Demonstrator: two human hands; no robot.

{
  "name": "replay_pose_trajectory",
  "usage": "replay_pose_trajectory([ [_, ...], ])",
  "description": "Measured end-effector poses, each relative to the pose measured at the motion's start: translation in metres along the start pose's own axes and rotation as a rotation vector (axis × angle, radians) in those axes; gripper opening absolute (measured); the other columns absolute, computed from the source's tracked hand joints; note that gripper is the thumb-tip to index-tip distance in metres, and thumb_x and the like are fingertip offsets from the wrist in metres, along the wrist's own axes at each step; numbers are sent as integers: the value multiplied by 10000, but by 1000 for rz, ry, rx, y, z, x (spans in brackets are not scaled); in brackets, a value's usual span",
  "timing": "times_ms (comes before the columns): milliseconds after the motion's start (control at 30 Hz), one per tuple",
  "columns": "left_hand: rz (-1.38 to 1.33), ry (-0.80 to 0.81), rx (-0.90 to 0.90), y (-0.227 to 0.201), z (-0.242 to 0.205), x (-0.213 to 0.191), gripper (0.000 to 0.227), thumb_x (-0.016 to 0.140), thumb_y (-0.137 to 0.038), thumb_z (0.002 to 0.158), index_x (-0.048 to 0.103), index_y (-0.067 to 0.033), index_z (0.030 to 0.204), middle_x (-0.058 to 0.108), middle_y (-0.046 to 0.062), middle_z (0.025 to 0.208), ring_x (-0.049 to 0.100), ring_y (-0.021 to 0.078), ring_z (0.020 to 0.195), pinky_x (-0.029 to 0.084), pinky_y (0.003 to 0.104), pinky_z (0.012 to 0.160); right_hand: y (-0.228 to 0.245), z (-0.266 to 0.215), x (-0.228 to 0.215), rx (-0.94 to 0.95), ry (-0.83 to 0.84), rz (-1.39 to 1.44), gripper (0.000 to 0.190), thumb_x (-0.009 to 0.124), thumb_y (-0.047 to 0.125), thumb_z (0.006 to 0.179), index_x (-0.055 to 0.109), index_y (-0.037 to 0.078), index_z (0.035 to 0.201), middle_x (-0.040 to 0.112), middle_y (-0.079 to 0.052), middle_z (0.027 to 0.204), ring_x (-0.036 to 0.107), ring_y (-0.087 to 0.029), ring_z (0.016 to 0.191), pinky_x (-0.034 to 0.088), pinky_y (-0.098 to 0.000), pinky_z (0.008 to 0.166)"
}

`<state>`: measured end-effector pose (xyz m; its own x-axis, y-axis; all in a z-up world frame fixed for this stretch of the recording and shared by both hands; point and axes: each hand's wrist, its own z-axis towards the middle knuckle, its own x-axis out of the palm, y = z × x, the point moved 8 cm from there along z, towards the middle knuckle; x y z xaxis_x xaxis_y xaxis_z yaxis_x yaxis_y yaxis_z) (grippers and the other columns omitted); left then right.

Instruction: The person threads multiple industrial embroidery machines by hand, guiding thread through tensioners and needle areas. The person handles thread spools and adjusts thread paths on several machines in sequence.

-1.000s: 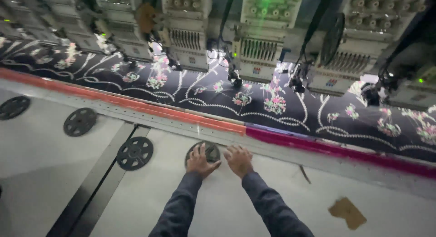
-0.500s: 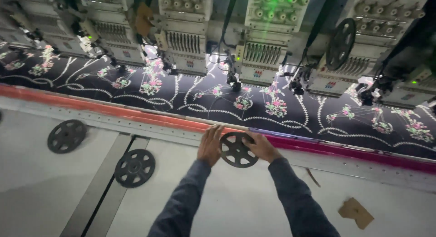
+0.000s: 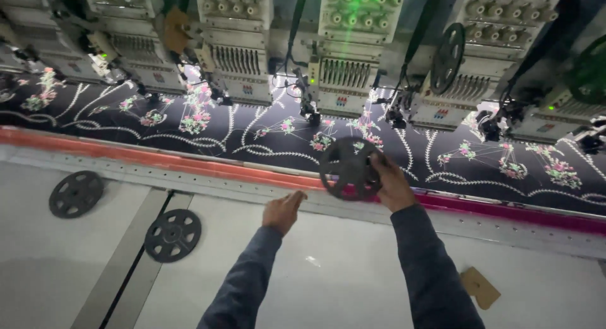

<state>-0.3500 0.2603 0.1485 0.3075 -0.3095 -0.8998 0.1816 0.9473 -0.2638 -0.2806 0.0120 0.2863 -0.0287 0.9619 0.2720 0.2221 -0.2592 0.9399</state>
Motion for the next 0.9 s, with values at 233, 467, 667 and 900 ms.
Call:
replay_pose_trajectory([
  [233,-132,28,93,-65,-38,33,247,484,-253,1034,668,-245,1198,778,79,984,760,331,805,618,471,617,37,-46,53,-78,6,469,204,661,285,1010,681,124,885,612,-32,675,690,-213,658,573,-349,695],
  [467,-279,338,377,-101,-54,17,257,547,-332,1057,672,-143,1180,746,90,1057,710,288,1009,548,438,957,-36,23,26,-133,-107,683,178,637,276,1028,695,126,1105,757,-158,1045,745,-338,995,655,-459,860],
  [667,-918,220,-285,-39,22,-23,509,566,-419,1036,463,-213,1489,616,144,1398,594,362,1280,494,515,1081,-29,-8,66,-117,-85,537,239,635,300,1021,679,128,1181,746,-126,1147,728,-286,1083,636,-460,947],
  [900,-1210,3,-382,-3,51,-28,432,559,-422,1076,592,-44,1283,594,100,885,686,198,695,648,313,513,-6,-2,60,-295,118,-217,748,884,69,772,505,55,1417,650,-149,1209,626,-241,1115,583,-368,833],
])
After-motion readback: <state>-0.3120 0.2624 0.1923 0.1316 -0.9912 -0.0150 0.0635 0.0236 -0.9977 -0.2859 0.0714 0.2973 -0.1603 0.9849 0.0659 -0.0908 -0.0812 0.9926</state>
